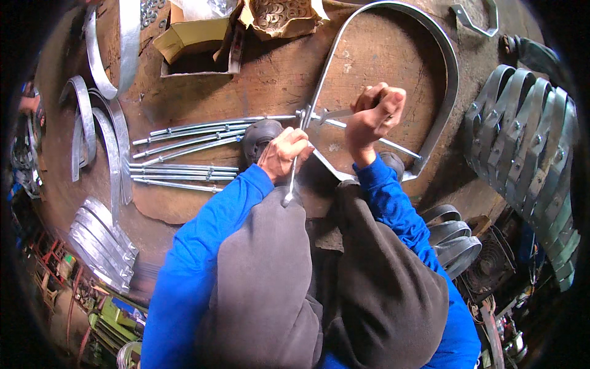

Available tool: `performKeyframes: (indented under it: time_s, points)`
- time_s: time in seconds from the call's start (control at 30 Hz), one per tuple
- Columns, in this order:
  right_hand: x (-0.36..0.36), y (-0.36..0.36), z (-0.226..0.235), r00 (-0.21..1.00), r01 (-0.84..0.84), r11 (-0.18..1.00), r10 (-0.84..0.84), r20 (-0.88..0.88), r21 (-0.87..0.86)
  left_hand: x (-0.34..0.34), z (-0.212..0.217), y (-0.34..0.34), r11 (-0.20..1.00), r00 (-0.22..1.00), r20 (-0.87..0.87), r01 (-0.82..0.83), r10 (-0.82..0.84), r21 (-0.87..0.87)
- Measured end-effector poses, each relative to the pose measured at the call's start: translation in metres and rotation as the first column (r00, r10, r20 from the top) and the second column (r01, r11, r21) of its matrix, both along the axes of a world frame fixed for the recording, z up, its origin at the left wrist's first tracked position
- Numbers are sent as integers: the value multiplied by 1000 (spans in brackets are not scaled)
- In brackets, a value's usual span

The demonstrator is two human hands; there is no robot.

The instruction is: The person assembles a metal frame by connecting curved metal pieces with bolts and nuts. Using two wrenches, the person tightens the fasteners to secure the frame structure on the workshop floor.

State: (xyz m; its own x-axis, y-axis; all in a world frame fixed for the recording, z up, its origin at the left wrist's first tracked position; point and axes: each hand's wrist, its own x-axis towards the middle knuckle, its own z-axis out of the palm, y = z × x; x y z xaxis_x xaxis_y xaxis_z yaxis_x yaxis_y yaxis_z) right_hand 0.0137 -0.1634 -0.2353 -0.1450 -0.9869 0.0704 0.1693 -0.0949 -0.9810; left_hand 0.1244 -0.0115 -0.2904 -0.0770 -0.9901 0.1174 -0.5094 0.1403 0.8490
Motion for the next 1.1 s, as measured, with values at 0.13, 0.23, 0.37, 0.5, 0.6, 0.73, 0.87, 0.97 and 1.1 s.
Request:
performKeyframes:
  time_s: [0.13,0.23,0.37,0.5,0.6,0.73,0.87,0.97,1.1]
  points:
    - [11,22,-17,999,-44,997,43,-6,-64,0,0,-2,1000,1000,-7,-3,3,-19]
    - [18,30,-15,995,-95,993,95,-4,-64,-1,-10,3,1000,1000,-2,10,-10,8]
    - [23,31,-13,991,-131,989,128,-48,-75,1,-11,4,1000,999,-47,-14,14,-12]
    - [26,17,-18,992,-124,991,122,-35,-55,16,22,-18,983,987,-59,-143,151,113]
    - [29,18,-17,989,-141,989,139,-48,-45,32,6,-46,981,981,-86,-180,173,-78]
    - [28,17,-18,986,-138,989,131,-101,-58,45,13,-115,764,628,-596,5,500,645]
    - [26,17,-20,985,-144,989,139,-103,-40,42,-44,-145,694,931,-234,-27,279,719]
    - [25,16,-21,984,-151,987,144,-109,-63,39,-53,-152,727,990,-53,-62,134,684]
    - [29,16,-19,976,-168,983,154,-155,-79,40,-80,-165,872,974,190,14,-123,489]
